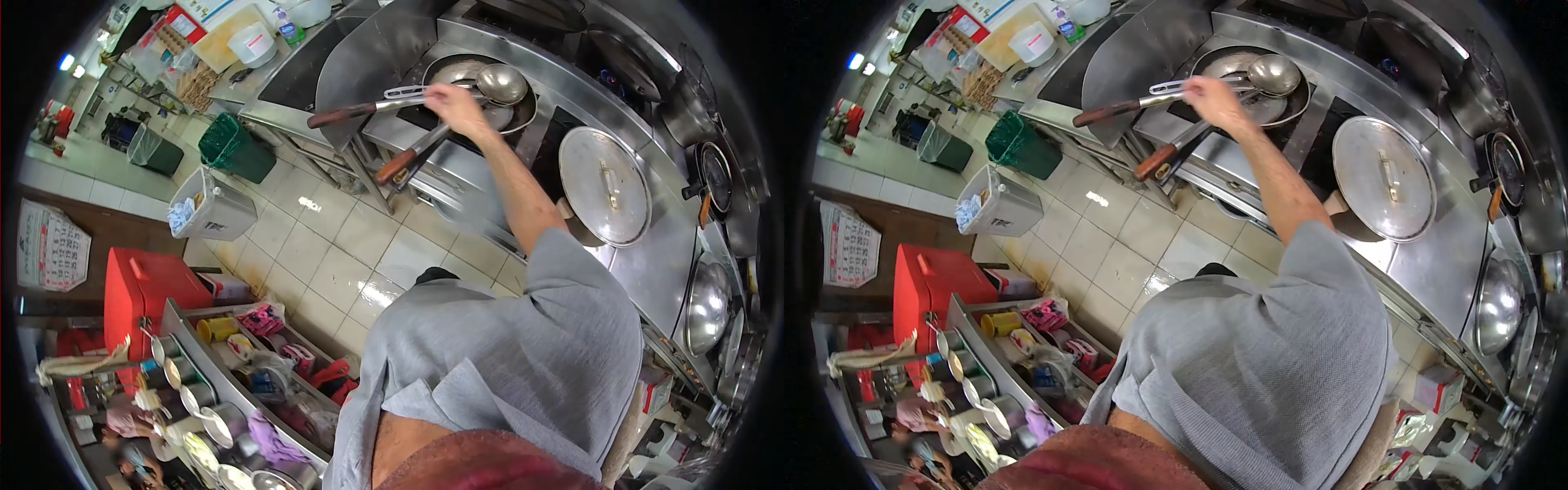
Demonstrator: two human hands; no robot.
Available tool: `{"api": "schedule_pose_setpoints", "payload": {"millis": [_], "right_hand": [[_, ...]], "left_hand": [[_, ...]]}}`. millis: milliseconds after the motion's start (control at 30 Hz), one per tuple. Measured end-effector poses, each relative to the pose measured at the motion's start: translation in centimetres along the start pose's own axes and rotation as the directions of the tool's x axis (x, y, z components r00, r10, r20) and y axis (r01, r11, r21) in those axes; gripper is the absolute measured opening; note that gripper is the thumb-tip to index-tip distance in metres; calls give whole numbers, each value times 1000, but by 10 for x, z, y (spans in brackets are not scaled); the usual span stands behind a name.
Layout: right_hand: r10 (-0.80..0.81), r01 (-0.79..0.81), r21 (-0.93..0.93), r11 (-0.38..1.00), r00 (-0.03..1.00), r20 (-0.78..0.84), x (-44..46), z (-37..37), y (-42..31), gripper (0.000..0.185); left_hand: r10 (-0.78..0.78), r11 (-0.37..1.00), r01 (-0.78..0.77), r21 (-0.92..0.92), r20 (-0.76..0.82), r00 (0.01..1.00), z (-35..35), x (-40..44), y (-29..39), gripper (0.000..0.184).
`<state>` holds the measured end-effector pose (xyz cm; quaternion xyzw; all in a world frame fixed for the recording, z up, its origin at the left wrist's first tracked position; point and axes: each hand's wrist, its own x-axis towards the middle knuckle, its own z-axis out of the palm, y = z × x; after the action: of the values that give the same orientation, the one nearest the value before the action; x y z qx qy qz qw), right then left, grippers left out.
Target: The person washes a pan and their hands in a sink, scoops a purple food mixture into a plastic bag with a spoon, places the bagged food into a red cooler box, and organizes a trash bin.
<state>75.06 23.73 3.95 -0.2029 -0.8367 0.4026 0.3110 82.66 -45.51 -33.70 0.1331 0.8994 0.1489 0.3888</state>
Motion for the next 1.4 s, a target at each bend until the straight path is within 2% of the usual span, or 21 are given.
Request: {"api": "schedule_pose_setpoints", "payload": {"millis": [200, 267, 300, 400, 433, 500, 567, 600, 633, 667, 700, 767, 833, 1000, 1067, 1133, 1233, 1267, 1300, 1333, 1400], "right_hand": [[-362, 378, 2, 926, 885, 291, 97, 92, -58, 24], [-382, 396, 23, 918, 868, 318, 121, 108, -69, 26], [-347, 390, -21, 921, 842, 413, 136, 114, -74, 25], [-361, 471, -128, 873, 800, 480, 188, 128, -75, 28], [-98, 178, -118, 977, 864, 495, 196, 122, -91, 31], [41, 88, -265, 960, 895, 445, 226, 111, -105, 33], [-107, 172, -238, 956, 959, 263, 270, 109, -67, 28], [-14, 144, -488, 861, 965, 260, 274, 95, -113, 34], [138, -41, -407, 912, 968, 212, 288, 95, -121, 30], [-137, 225, -453, 863, 966, 221, 315, 92, -92, 27], [-31, 110, -417, 902, 981, 192, 337, 91, -85, 25], [90, -19, -382, 924, 982, 168, 368, 100, -80, 23], [205, -92, -518, 851, 965, 165, 400, 110, -77, 22], [336, -220, -577, 787, 936, 102, 480, 150, 24, 28], [502, -482, -393, 783, 863, -57, 481, 183, 54, 20], [618, -598, -398, 696, 781, -92, 482, 208, 126, 19], [572, -592, -609, 528, 778, -259, 443, 254, 259, 34], [677, -718, -521, 461, 664, -317, 419, 270, 289, 40], [590, -692, -548, 470, 708, -388, 388, 287, 325, 43], [790, -857, -396, 329, 480, -382, 374, 290, 319, 45], [878, -934, -299, 197, 304, -370, 339, 307, 375, 50]], "left_hand": [[126, 981, -144, -133, -139, 982, -86, 112, -4, 30], [131, 950, -192, -245, -244, 961, -117, 159, -3, 30], [23, 929, -124, -348, -281, 960, -139, 171, 10, 26], [-116, 631, -69, -773, -183, 976, -231, 188, 78, 19], [-146, 666, -66, -743, -217, 965, -247, 206, 83, 21], [-120, 737, -65, -673, -225, 967, -269, 276, 43, 25], [-94, 798, -58, -600, -219, 971, -316, 314, 22, 29], [-28, 789, -94, -608, -188, 982, -349, 327, 27, 30], [43, 774, -135, -618, -162, 986, -385, 344, 37, 32], [58, 823, -135, -551, -156, 986, -419, 360, 45, 33], [68, 869, -129, -477, -143, 987, -449, 377, 48, 33], [255, 848, -370, -378, -320, 912, -487, 439, 40, 28], [114, 876, -214, -433, -246, 963, -547, 435, 102, 34], [219, 828, -322, -459, -264, 939, -606, 475, 207, 33], [288, 781, -368, -504, -232, 929, -612, 486, 243, 33], [315, 763, -405, -505, -257, 914, -623, 492, 274, 34], [380, 807, -480, -343, -319, 868, -658, 494, 318, 34], [388, 821, -501, -273, -377, 841, -672, 497, 331, 34], [405, 828, -523, -201, -430, 807, -684, 502, 348, 35], [411, 831, -522, -191, -420, 809, -698, 509, 365, 35], [624, 734, -657, 174, -553, 552, -728, 522, 395, 38]]}}
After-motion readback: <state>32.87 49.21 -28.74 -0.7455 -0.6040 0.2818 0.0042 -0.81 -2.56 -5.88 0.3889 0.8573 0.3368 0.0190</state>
